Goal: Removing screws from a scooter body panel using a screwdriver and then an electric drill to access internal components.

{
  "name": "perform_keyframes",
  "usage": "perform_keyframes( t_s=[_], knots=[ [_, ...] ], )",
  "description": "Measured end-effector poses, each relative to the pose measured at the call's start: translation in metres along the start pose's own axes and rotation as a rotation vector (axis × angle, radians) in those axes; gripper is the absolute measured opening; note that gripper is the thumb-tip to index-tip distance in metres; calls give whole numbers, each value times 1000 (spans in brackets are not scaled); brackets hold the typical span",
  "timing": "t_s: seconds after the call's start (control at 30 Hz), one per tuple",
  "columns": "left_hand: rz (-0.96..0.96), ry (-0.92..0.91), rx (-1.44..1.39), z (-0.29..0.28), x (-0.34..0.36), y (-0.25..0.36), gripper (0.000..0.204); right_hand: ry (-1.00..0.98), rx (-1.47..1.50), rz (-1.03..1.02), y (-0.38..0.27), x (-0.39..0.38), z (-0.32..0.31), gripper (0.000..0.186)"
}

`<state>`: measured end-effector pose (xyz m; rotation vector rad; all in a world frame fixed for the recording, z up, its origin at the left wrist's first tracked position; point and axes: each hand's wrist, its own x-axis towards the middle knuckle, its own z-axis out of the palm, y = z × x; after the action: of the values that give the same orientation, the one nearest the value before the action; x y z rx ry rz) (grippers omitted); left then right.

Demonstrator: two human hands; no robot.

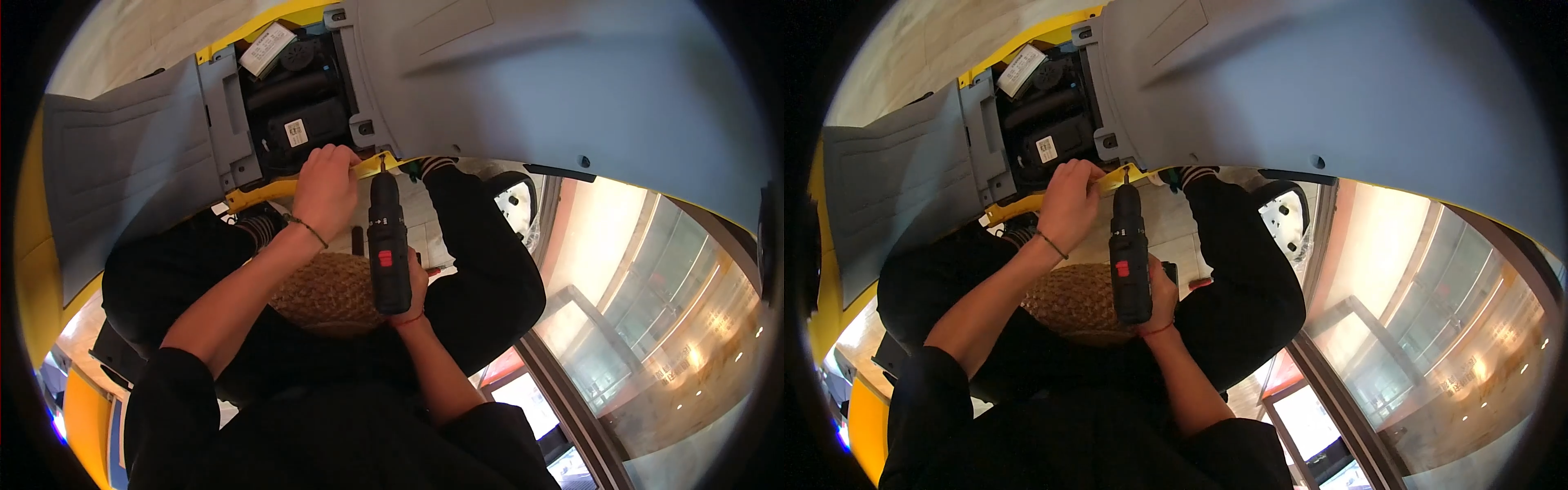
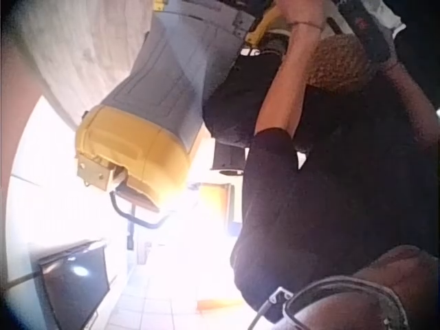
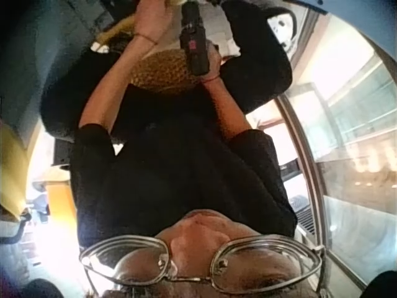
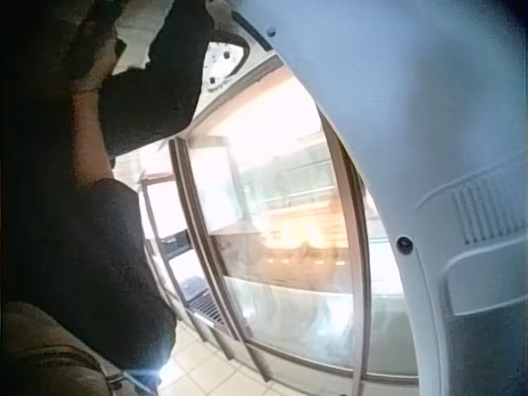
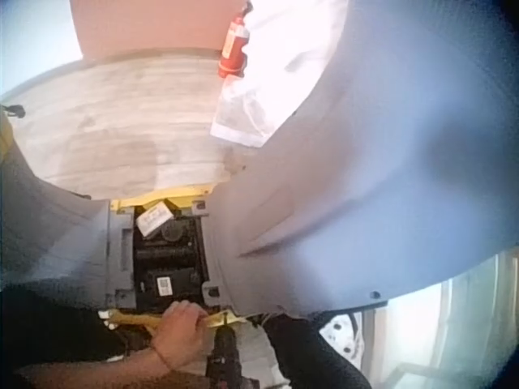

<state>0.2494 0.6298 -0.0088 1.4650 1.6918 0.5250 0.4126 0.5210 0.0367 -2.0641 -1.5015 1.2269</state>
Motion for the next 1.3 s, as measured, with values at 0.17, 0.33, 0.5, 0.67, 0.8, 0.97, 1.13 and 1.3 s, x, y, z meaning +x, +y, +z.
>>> perform_keyframes(
  t_s=[0.17, 0.33, 0.5, 0.67, 0.8, 0.97, 1.13, 1.3],
  knots=[
    [15, -21, -26, -1, -1, 2, 12, -13, -111, -108, 7, 3, -11, 26],
    [16, -13, -15, -1, -1, 2, 11, 18, -109, -109, 4, 2, -12, 26],
    [15, -15, -20, -3, 0, 3, 11, -41, 14, -91, 10, -1, -14, 26],
    [7, -28, -9, -3, 0, 3, 12, -10, -52, -89, 6, 2, -14, 29],
    [32, -19, -13, -1, 0, 1, 14, 11, -164, -132, 7, 6, -17, 29],
    [18, -25, -7, -3, 1, 3, 15, -46, -136, -95, 16, 6, -23, 30],
    [26, -41, -10, -4, 0, 3, 15, -10, -105, -117, 16, 6, -18, 28],
    [26, -34, -5, -3, 1, 4, 14, -15, -179, -125, 22, 7, -21, 29]
  ],
)
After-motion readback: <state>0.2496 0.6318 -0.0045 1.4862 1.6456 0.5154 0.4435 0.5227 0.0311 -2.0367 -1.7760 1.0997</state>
